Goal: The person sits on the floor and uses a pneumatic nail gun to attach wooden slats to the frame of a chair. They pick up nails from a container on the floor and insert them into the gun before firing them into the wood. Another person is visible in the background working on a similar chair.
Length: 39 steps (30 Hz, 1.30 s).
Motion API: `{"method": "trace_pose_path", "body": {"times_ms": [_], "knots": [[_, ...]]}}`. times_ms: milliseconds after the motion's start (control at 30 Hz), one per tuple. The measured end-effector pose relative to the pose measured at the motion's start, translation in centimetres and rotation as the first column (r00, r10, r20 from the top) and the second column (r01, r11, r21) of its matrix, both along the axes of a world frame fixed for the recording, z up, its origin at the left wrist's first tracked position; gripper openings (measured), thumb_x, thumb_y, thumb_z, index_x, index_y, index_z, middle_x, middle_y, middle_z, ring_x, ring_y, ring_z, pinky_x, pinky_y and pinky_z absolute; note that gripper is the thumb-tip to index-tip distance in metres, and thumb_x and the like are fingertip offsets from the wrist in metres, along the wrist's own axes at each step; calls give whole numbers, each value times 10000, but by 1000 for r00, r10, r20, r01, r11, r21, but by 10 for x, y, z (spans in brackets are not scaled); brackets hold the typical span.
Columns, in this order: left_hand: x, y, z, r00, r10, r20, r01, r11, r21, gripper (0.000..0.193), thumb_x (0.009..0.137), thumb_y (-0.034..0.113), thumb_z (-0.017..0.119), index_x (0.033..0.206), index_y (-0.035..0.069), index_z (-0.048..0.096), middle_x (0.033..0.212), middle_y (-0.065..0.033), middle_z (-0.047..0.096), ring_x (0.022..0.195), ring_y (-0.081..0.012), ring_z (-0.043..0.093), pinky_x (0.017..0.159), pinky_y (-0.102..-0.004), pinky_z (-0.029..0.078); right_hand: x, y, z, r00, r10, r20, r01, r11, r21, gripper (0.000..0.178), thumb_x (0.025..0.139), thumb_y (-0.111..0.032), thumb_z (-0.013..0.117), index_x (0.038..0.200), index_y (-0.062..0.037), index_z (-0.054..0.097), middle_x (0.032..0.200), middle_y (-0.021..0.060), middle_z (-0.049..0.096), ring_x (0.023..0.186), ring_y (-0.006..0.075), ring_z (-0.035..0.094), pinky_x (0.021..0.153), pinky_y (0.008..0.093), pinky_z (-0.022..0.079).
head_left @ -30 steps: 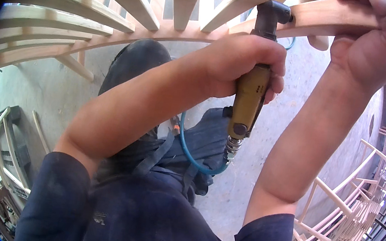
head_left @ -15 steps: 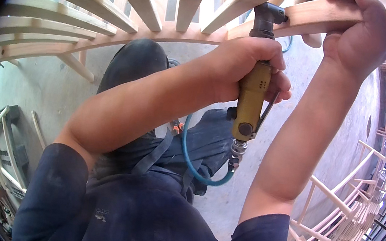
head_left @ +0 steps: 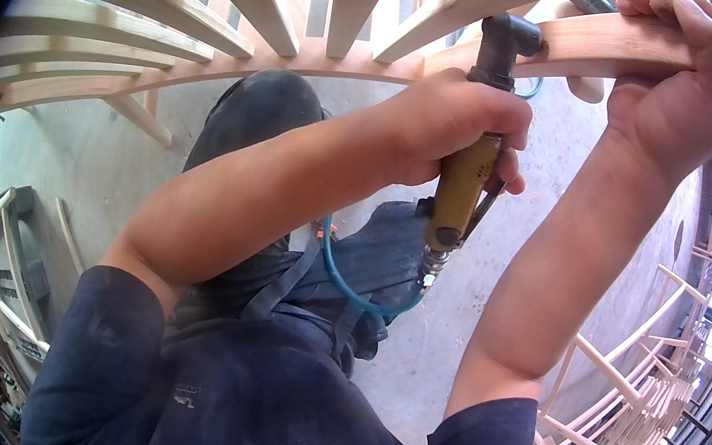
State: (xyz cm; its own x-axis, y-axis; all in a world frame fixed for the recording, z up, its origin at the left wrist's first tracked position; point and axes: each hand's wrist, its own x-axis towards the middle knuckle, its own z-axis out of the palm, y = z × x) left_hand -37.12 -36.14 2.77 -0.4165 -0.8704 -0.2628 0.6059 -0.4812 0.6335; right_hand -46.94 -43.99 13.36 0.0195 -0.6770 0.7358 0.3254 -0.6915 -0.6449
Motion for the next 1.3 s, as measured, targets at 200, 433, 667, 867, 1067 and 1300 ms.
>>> {"method": "trace_pose_path", "body": {"times_ms": [200,433,667,867,1067,1300], "knots": [[7,-3,-7,999,5,40,-4,999,-32,150,868,140,637,815,1,655,772,-157,690,840,-352,750,838,-458,591,3,-5,-4,999,32,-8,-32,999,-10,122,788,-103,659,854,-21,598,729,89,580,619,233,606,634,334,531],[2,-8,-8,999,-37,-12,36,996,-85,141,844,135,640,804,0,647,755,-155,681,775,-314,728,780,-437,573,-10,-14,0,995,102,-7,-101,991,91,110,795,-101,652,851,-19,604,732,87,577,640,234,611,654,332,535],[10,-3,-9,999,-40,-26,37,993,-113,161,845,149,624,840,-6,666,849,-201,730,823,-323,724,802,-427,578,-1,1,-3,999,37,-39,-36,998,45,127,810,-107,657,886,-13,617,747,88,599,667,238,628,666,336,538],[10,-7,-14,997,-71,-7,69,990,-121,159,856,171,609,888,18,637,952,-259,750,864,-348,723,830,-438,581,-18,-11,4,963,171,-208,-166,985,43,112,813,-129,666,809,-17,662,758,81,639,701,193,639,701,313,518],[15,-13,-13,992,-100,77,109,987,-115,112,840,189,572,820,80,556,956,-249,751,858,-347,709,811,-421,556,-26,-12,15,945,211,-251,-151,959,238,54,778,-53,713,809,-9,715,766,55,687,687,130,649,652,280,522],[10,-13,-8,990,-100,102,112,987,-117,128,824,191,545,807,65,563,818,-142,665,869,-360,682,839,-455,532,-33,-11,21,941,157,-299,-124,984,125,133,772,-59,699,855,-18,604,727,1,619,653,78,574,582,259,470]]}}
